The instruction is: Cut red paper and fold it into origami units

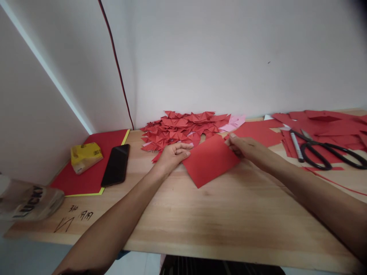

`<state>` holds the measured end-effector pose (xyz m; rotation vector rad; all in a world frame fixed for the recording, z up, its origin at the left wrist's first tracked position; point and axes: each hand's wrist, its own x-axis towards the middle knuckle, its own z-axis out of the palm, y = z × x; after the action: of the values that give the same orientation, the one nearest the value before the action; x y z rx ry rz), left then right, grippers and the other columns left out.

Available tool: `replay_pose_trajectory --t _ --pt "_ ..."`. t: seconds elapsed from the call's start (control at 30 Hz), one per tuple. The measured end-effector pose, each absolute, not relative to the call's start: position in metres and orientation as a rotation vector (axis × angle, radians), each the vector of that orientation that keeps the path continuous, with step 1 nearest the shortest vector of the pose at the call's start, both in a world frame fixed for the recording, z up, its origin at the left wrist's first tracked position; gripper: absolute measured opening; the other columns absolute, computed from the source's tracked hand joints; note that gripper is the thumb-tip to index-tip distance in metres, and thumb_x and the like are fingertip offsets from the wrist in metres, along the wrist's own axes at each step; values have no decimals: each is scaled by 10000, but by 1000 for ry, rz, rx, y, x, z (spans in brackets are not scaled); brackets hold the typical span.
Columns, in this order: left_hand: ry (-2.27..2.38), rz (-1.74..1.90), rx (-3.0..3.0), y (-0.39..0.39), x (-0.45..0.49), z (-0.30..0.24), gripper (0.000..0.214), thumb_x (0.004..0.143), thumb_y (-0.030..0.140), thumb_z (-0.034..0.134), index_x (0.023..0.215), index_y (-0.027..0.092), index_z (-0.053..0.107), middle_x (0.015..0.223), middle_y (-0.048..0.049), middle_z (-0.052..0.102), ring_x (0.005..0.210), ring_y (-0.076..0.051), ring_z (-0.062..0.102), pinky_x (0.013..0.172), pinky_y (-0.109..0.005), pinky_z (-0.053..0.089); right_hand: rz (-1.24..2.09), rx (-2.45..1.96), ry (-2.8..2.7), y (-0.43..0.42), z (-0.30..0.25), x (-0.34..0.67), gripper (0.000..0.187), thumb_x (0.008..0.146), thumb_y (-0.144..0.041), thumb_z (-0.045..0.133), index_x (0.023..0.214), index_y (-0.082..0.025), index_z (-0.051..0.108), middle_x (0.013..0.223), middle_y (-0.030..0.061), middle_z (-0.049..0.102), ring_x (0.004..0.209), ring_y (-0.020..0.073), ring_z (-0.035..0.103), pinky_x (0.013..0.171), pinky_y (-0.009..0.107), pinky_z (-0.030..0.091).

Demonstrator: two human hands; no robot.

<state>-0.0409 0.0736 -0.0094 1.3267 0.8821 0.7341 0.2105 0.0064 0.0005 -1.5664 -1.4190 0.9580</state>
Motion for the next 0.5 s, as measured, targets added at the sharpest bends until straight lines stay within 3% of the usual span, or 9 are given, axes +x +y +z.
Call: replay_pose_trajectory --t 0.13,0.33,0.5 --pt "879 732 1323 74 -42 -10 306 731 238 752 1019 143 710 823 -41 733 730 -118 650 783 -253 477 1257 -1478 -1196 10 -5 214 548 869 -694 412 762 -218 662 781 79 703 729 208 642 654 321 472" --pt "896 738 1308 74 -42 -8 280 727 227 753 991 141 716 828 -37 738 718 -103 649 769 -235 476 1258 -1507 -1129 18 -14 220 635 843 -763 366 754 -208 660 706 74 688 591 179 594 545 299 438" --pt "868 748 1298 73 -42 -7 280 709 249 770 959 135 715 853 -54 744 732 -113 657 763 -236 478 1169 -1533 -1207 10 -4 214 541 869 -691 416 786 -206 641 768 73 691 682 201 620 590 305 442"
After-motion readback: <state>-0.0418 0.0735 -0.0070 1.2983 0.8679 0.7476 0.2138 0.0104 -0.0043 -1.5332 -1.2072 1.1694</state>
